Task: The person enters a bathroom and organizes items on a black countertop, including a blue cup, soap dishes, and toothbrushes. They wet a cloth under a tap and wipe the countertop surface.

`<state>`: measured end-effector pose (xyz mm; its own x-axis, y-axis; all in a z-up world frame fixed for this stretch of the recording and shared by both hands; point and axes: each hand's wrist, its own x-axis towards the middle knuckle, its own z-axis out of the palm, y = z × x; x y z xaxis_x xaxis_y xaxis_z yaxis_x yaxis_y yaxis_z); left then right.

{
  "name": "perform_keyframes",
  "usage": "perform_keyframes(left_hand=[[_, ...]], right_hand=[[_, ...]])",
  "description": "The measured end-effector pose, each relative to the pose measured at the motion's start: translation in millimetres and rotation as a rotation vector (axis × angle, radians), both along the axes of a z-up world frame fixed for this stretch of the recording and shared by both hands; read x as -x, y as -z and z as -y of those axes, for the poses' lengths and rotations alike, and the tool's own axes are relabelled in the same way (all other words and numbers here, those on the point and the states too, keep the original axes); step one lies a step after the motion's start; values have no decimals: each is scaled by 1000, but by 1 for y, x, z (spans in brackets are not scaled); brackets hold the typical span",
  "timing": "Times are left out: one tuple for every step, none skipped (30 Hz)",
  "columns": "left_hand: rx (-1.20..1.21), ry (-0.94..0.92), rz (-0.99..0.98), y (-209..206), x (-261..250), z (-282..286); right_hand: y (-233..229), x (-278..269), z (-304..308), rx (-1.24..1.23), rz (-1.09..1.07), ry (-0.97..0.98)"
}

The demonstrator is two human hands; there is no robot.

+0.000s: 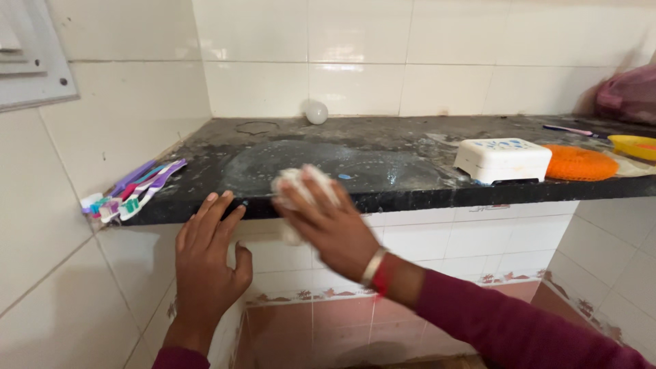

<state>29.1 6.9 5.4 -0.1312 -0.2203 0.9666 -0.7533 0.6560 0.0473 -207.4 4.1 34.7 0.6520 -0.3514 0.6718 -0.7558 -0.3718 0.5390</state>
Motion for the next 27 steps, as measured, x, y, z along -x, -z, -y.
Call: perform_keyframes(left_hand=[[-5, 4, 1, 0, 1, -1], [-12, 13, 0, 0, 2, -2], [-15, 19, -2, -1, 3, -3], [-18, 25, -3, -1, 4, -4], [-14, 16, -6, -1, 5, -5], [-10, 7, -9, -1, 7, -5], [-8, 5, -5, -1, 9, -5], [-3, -13, -9, -1, 10, -5], [1, -22, -10, -1, 12, -5], [6, -30, -11, -1, 13, -4], [6, -40, 3, 0, 14, -4], [7, -49, 17, 0, 12, -4], [8, -56, 30, 1, 11, -4], [-6, -73, 37, 1, 11, -4], [-19, -94, 44, 0, 9, -4], [-32, -114, 52, -1, 10, -3], [-37, -123, 51, 1, 12, -3], [-41, -131, 50, 2, 12, -4], [-44, -148, 43, 3, 13, -4], [-39, -140, 42, 3, 13, -4], [-34, -134, 39, 3, 13, -4], [-30, -127, 35, 4, 14, -4], [-27, -117, 16, 5, 17, -3], [-24, -107, -3, 5, 20, -3], [-19, -96, -18, 6, 23, -2], [-15, -103, -25, 6, 26, -1], [-13, -108, -31, 7, 29, -1]], right_hand=[[7, 20, -3, 12, -1, 46], [15, 38, -5, 12, 39, 186], [21, 53, -7, 16, 80, 322], [29, 70, -12, 107, 229, 180], [35, 79, -13, 198, 380, 36], [41, 76, -7, 215, 423, 44], [47, 72, -4, 232, 471, 58], [51, 67, 0, 250, 519, 73], [55, 58, 6, 240, 526, 46], [58, 45, 13, 230, 534, 19], [62, 34, 17, 204, 500, 29], [67, 24, 19, 177, 466, 39], [72, 19, 19, 111, 437, -10], [77, 19, 18, 45, 409, -59], [78, 25, 18, 61, 413, -47], [80, 34, 18, 77, 416, -35], [83, 42, 16, 90, 417, -32], [85, 56, 15, 134, 485, 2], [85, 74, 14, 178, 548, 27], [88, 91, 9, 214, 625, 75], [91, 109, 4, 249, 700, 122], [93, 125, -1, 244, 824, 98], [94, 135, -3, 238, 949, 75], [95, 140, -4, 271, 940, 67], [96, 143, -9, 306, 935, 61], [96, 144, -15, 341, 930, 54], [93, 138, -18, 322, 922, 41]])
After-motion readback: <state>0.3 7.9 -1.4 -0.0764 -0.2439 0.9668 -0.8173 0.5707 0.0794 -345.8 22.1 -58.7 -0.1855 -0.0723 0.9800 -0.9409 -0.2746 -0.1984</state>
